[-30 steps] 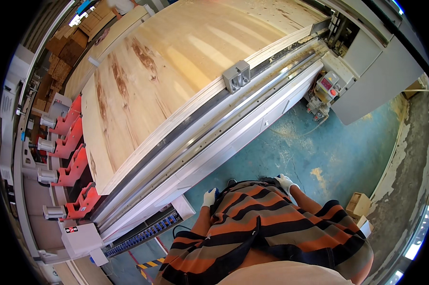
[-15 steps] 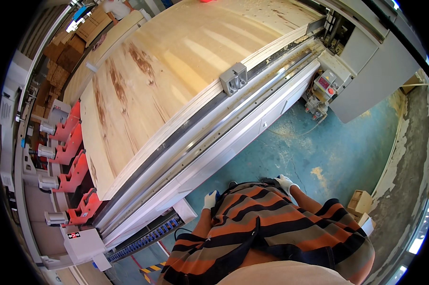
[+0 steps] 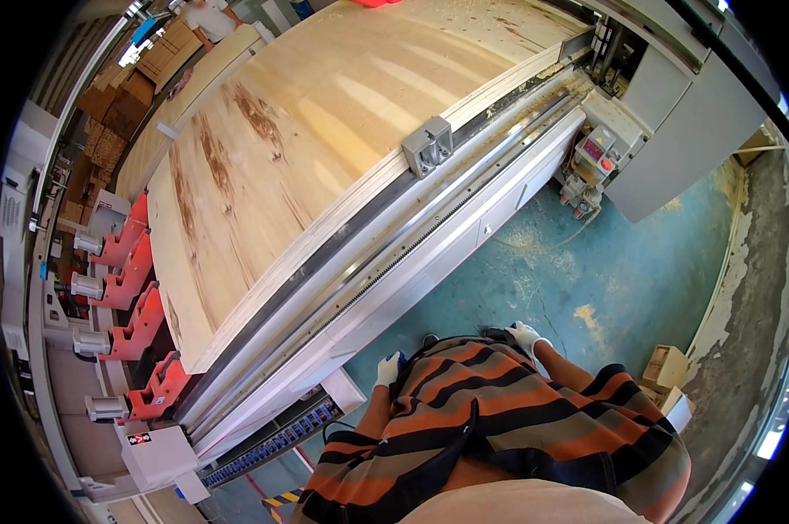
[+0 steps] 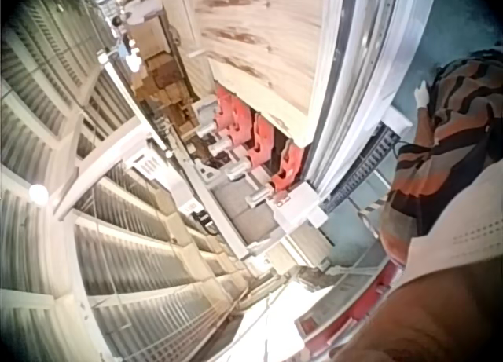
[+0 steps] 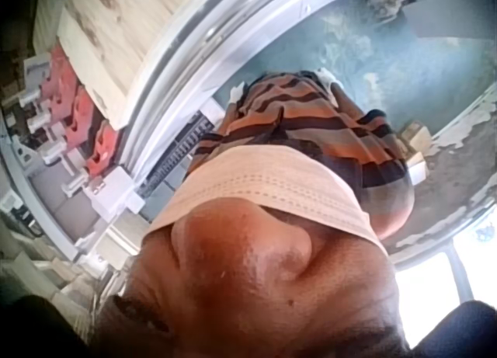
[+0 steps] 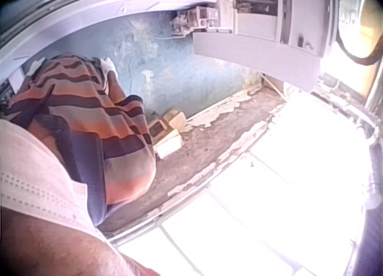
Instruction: The person monitors a large piece of wood being processed by an automated industrial saw.
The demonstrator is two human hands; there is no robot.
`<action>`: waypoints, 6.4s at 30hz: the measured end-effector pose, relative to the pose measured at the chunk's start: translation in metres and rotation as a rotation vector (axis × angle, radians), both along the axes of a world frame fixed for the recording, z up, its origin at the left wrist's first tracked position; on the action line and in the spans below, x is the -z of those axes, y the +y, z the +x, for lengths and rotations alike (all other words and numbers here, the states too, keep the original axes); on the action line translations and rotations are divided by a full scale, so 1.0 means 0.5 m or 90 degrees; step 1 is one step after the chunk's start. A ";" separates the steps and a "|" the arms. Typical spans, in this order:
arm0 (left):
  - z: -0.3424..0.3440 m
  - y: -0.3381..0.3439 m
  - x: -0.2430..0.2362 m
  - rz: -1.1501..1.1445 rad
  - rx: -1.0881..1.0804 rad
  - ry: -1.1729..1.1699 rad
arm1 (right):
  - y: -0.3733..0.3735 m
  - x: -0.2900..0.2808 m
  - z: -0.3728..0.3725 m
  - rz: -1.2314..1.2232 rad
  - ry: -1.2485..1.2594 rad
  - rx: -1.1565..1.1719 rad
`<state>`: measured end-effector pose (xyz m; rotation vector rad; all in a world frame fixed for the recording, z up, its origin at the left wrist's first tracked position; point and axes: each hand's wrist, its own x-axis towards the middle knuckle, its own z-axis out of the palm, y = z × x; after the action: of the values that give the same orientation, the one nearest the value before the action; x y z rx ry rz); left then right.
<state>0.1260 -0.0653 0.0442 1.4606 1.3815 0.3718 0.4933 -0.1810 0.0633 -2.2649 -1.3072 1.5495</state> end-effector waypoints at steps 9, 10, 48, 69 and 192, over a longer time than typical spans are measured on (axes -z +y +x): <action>0.006 -0.006 -0.011 0.004 -0.047 -0.034 | 0.003 -0.022 -0.004 -0.010 -0.022 -0.019; 0.001 -0.008 -0.010 0.005 -0.053 -0.033 | 0.012 -0.063 -0.012 0.009 -0.051 -0.114; -0.038 -0.033 0.027 -0.048 -0.110 -0.036 | -0.016 -0.022 -0.026 0.163 -0.078 -0.234; -0.139 -0.028 -0.013 -0.263 -0.212 -0.168 | -0.113 -0.065 -0.180 0.143 -0.141 -0.138; -0.102 -0.021 0.007 0.011 0.076 0.051 | -0.062 -0.024 -0.090 0.039 -0.059 -0.017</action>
<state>0.0750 -0.0760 0.0408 1.5792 1.3502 0.2519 0.4484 -0.2122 0.0755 -2.3177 -1.3922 1.4074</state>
